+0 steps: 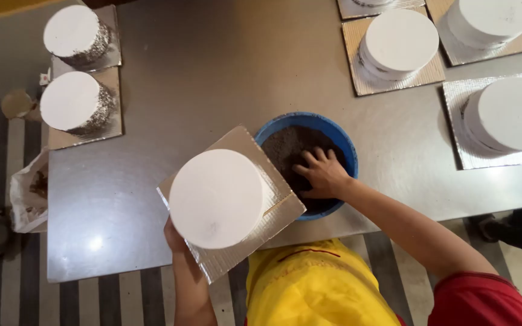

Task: The recorder applies chocolate sprinkles or crumbs to the sides of several round white-frosted cakes using their hands.

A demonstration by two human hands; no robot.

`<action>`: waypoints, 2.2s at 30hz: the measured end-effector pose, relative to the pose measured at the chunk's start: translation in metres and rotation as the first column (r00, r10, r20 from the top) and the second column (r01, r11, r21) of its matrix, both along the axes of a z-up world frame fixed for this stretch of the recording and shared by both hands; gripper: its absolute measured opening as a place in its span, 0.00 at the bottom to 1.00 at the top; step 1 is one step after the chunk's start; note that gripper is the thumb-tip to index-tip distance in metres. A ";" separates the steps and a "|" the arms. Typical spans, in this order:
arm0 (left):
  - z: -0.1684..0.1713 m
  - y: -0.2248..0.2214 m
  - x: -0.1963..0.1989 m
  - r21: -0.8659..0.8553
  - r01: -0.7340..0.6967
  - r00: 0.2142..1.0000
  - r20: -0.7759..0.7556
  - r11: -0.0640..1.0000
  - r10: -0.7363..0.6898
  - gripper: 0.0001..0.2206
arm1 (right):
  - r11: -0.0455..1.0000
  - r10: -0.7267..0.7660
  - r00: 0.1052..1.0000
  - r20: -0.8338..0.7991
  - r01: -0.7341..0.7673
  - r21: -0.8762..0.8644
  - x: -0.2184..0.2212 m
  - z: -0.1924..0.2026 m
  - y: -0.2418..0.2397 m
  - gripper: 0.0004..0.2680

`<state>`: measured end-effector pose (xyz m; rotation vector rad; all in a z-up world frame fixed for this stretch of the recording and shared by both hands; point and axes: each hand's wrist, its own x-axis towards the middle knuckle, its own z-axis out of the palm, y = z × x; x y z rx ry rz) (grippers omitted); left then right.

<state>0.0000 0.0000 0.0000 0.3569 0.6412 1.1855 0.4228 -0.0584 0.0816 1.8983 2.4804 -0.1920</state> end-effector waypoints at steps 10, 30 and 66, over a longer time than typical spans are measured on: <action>0.082 0.047 0.079 -0.017 0.164 0.955 -0.249 0.986 -0.163 0.26 | 0.622 -0.742 -0.044 -0.669 0.330 -0.710 0.026 -0.014 0.026 0.14; 0.103 0.016 0.152 -0.029 0.016 0.978 -0.206 0.999 -0.022 0.30 | 0.761 -0.383 -0.214 -0.899 0.479 -0.438 0.023 0.001 0.017 0.17; 0.078 -0.071 0.161 -0.105 -0.043 0.998 0.037 0.994 0.047 0.30 | 0.676 -0.445 -0.621 -0.645 0.240 -0.697 -0.008 0.013 0.035 0.14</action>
